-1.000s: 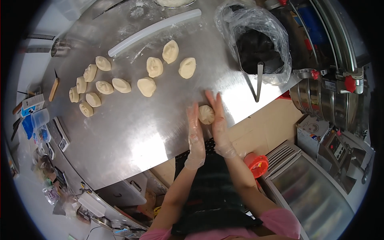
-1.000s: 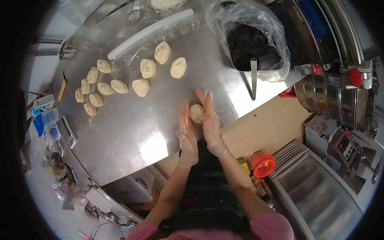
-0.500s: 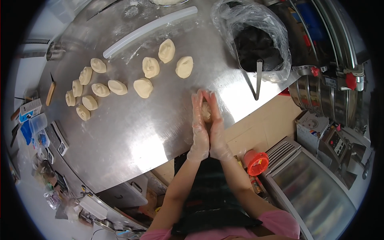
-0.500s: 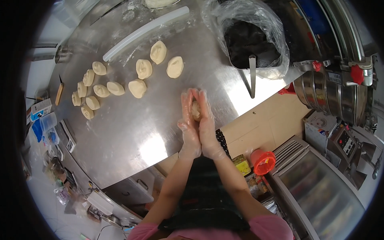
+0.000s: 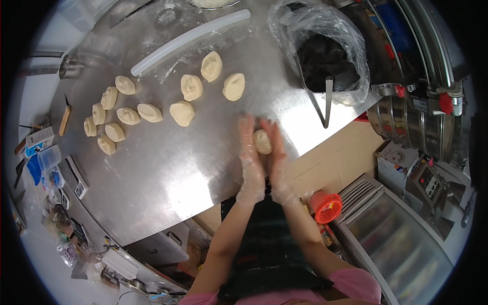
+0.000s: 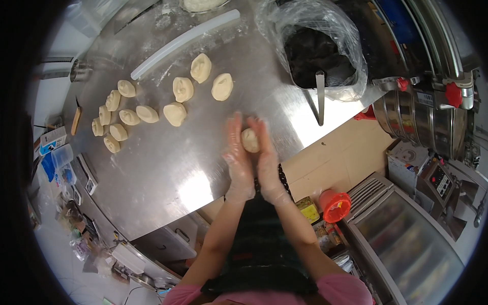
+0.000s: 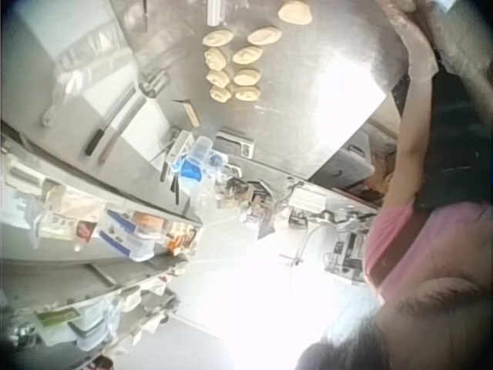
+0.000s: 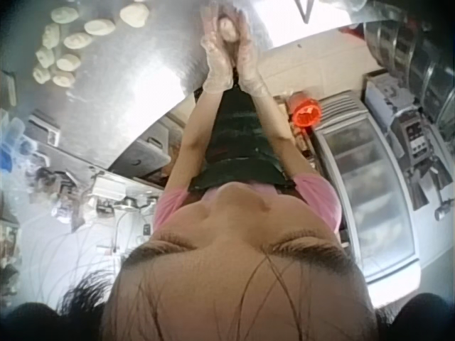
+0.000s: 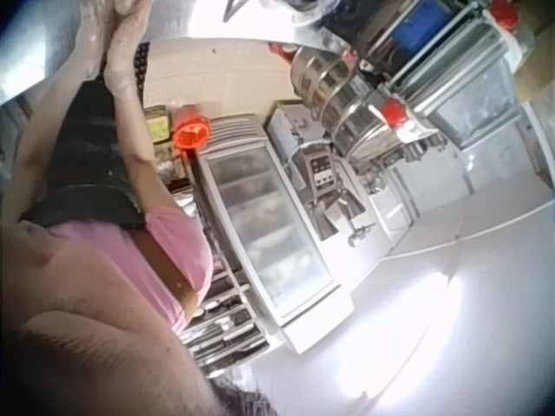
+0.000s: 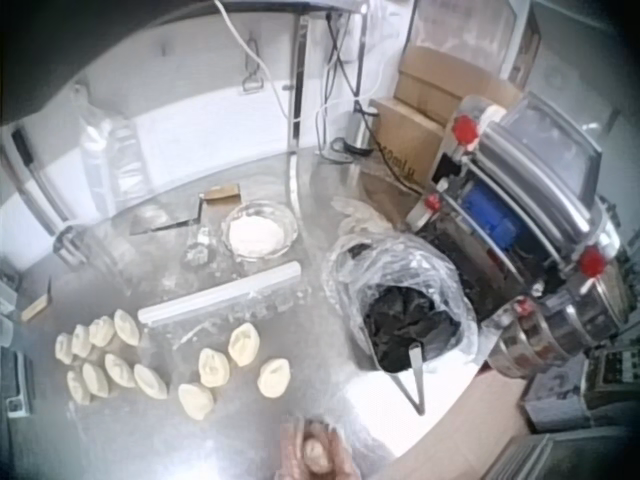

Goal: The person fills small pieces of flattened dough with a dark filling using a spoon, pinches the dough closed, rolls it into a ball between their hands, and places it onto a steamer tray.

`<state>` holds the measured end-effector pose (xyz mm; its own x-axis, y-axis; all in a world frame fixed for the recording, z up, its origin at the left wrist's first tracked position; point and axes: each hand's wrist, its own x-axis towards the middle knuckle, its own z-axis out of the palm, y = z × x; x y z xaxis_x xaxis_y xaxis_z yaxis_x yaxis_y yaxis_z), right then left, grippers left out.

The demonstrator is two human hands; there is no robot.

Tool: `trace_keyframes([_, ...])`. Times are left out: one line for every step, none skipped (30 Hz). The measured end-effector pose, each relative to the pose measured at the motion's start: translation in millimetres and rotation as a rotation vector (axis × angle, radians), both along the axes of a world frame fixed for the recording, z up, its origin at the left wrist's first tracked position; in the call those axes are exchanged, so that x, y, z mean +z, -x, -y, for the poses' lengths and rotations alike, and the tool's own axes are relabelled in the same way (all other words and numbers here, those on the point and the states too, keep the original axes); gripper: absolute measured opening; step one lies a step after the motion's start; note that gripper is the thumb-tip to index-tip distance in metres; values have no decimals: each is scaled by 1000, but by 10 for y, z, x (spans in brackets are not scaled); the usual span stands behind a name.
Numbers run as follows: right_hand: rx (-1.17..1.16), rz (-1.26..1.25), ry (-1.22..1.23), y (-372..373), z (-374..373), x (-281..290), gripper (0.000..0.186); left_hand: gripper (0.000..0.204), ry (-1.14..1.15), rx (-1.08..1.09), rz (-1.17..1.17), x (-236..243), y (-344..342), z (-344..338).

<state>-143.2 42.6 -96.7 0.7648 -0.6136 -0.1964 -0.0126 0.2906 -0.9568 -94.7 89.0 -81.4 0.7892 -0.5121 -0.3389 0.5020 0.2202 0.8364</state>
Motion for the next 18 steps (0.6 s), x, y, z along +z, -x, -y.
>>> trace_keyframes([61, -135, 36, -1, -28, 103, 90, 108, -113, -60, 64, 174, 60, 25])
trace_keyframes([61, -134, 39, -37, 31, 185, 90, 108, -110, -60, 65, 132, 117, -9])
trace_keyframes([73, -105, 94, -67, 126, 241, 89, 107, -24, -2, 70, 18, 182, -50])
trace_keyframes([83, -77, 147, -76, 193, 260, 89, 106, 59, 55, 73, -10, 189, -52])
trace_keyframes([32, 29, 98, -72, 212, 212, 84, 104, 13, 34, 69, -63, 133, -103])
trace_keyframes([31, 29, 98, -61, 192, 222, 84, 104, 13, 34, 68, -93, 140, -96])
trace_keyframes([3, -95, -33, -51, 155, 225, 82, 105, -24, 10, 89, -68, 112, -61])
trace_keyframes([-26, -218, -165, -59, 122, 221, 80, 105, -62, -14, 111, -33, 94, -33])
trace_keyframes([40, -218, 4, -51, 71, 24, 80, 103, -52, -70, 100, 8, 133, 32])
trace_keyframes([40, -221, 3, -72, 106, 44, 80, 104, -64, -64, 26, -35, 142, 15])
trace_keyframes([88, -127, 86, -90, 168, 83, 82, 105, -24, -37, 25, -50, 181, -13])
trace_keyframes([135, -33, 168, -105, 235, 99, 84, 106, 17, -11, 24, -71, 213, -34])
trace_keyframes([118, -89, 171, -147, 299, 62, 86, 106, 16, -12, 25, -90, 183, -53])
trace_keyframes([117, -89, 171, -125, 279, 82, 86, 106, -14, 8, 56, -121, 129, -80])
trace_keyframes([26, -96, 145, -78, 230, 129, 86, 106, -42, 28, 88, -148, 91, -85])
trace_keyframes([-57, -101, 112, -66, 161, 177, 87, 106, -49, 34, 90, -103, 49, -62])
trace_keyframes([2, -80, 70, -28, 128, 153, 85, 105, -23, -18, -17, -6, 13, 25])
trace_keyframes([57, -219, 33, -36, 108, -49, 81, 103, 4, -71, -125, 50, 16, 94])
